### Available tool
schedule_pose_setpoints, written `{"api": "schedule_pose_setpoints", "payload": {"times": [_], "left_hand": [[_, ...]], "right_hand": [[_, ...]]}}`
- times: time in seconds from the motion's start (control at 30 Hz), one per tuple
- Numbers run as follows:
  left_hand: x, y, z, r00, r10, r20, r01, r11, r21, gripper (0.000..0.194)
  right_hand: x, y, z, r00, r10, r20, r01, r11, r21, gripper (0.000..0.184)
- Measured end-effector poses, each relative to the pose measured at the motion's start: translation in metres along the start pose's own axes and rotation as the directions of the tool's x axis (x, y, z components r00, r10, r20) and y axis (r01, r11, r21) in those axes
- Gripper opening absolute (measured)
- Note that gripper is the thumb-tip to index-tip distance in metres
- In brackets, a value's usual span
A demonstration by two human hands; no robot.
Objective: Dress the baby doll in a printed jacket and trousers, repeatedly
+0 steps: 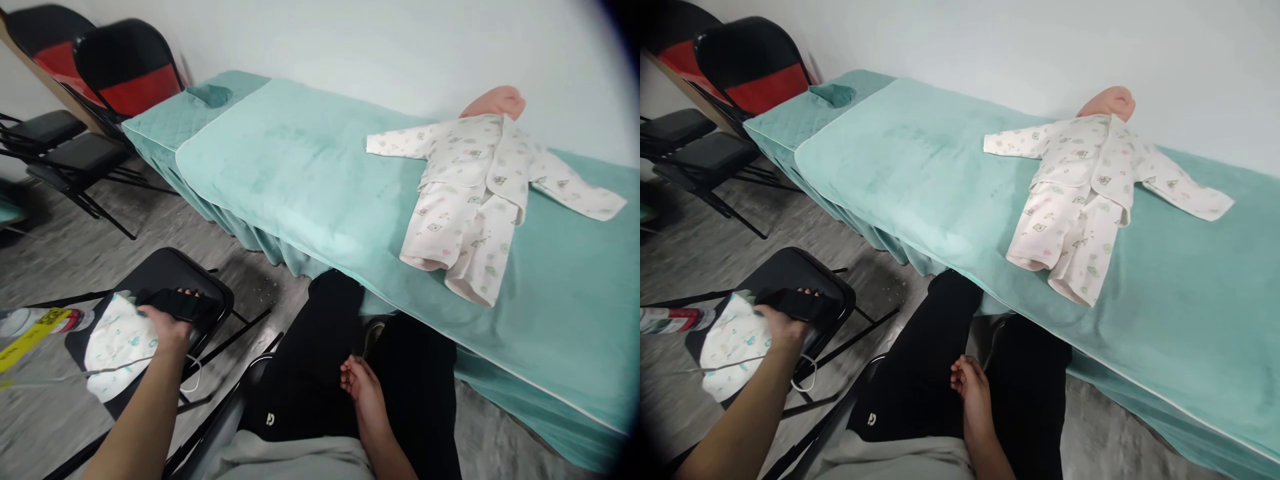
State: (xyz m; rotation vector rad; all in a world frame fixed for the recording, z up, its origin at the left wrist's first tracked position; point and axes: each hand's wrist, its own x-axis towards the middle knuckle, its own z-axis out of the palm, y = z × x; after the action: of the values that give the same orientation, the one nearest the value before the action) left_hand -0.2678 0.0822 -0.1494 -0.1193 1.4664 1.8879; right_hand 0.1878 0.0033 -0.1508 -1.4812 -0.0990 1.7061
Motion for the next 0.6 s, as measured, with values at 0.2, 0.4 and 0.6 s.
{"api": "schedule_pose_setpoints", "payload": {"times": [0.2, 0.4, 0.6], "left_hand": [[0.0042, -0.0017, -0.0001, 1.0, -0.015, -0.015, 0.015, 1.0, -0.008, 0.08], [0.0053, -0.0054, -0.0024, 1.0, 0.006, 0.016, -0.005, 1.0, -0.02, 0.077], [0.0085, -0.0044, -0.004, 1.0, -0.027, 0.001, 0.027, 0.999, -0.025, 0.079]], "right_hand": [[-0.0016, -0.001, 0.0009, 1.0, 0.008, 0.0, -0.008, 1.0, 0.029, 0.038], [-0.0005, 0.0003, -0.0004, 1.0, -0.003, 0.011, 0.003, 1.0, 0.0, 0.037], [-0.0028, -0.0035, 0.0009, 1.0, 0.024, -0.007, -0.023, 0.999, 0.025, 0.038]]}}
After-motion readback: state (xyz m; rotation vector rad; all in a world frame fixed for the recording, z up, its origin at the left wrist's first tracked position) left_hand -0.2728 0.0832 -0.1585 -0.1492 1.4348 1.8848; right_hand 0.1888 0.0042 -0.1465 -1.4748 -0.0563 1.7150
